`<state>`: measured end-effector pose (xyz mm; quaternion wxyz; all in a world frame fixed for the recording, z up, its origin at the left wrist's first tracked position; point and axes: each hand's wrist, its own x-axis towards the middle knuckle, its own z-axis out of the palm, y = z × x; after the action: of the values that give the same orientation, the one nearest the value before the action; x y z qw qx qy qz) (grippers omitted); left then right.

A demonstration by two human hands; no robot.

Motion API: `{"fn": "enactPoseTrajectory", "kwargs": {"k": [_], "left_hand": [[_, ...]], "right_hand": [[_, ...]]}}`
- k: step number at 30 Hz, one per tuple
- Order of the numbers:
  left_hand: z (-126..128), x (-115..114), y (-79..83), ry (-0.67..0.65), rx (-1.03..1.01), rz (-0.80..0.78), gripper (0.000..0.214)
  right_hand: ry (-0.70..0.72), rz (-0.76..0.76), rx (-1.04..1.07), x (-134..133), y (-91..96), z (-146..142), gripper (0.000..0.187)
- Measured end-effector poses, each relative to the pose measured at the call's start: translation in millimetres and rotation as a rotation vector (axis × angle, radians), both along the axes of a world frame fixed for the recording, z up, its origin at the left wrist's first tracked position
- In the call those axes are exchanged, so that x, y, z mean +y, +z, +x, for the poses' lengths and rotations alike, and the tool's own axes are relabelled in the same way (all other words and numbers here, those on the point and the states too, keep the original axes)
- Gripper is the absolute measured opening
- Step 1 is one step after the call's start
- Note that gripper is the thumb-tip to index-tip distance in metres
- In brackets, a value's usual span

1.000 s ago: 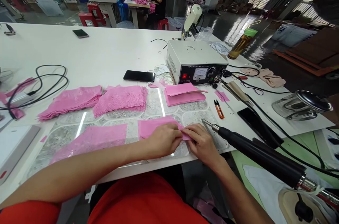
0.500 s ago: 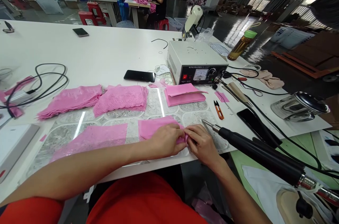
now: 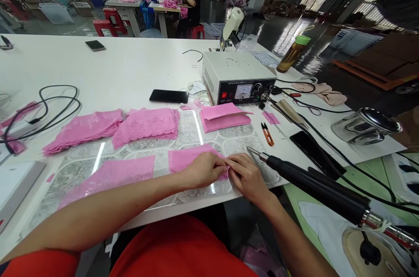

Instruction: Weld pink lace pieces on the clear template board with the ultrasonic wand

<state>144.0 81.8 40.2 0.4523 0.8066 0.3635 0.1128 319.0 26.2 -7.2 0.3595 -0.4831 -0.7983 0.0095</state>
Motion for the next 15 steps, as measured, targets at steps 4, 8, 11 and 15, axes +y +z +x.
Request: {"fn": "enactPoseTrajectory", "kwargs": {"k": [4, 8, 11, 15], "left_hand": [[0.5, 2.7, 0.6, 0.015, -0.027, -0.077, 0.029], [0.9, 3.2, 1.1, 0.033, -0.035, -0.132, 0.027], [2.1, 3.2, -0.1, 0.058, -0.025, -0.169, 0.024], [5.0, 4.1, -2.0, 0.095, -0.011, -0.212, 0.023]], "right_hand": [[-0.001, 0.014, -0.002, 0.4, 0.7, -0.9, 0.04], [-0.005, 0.011, 0.002, 0.5, 2.4, -1.9, 0.041], [-0.007, 0.012, 0.002, 0.5, 3.1, -2.5, 0.04], [-0.016, 0.014, -0.015, 1.1, 1.9, -3.2, 0.034]]}}
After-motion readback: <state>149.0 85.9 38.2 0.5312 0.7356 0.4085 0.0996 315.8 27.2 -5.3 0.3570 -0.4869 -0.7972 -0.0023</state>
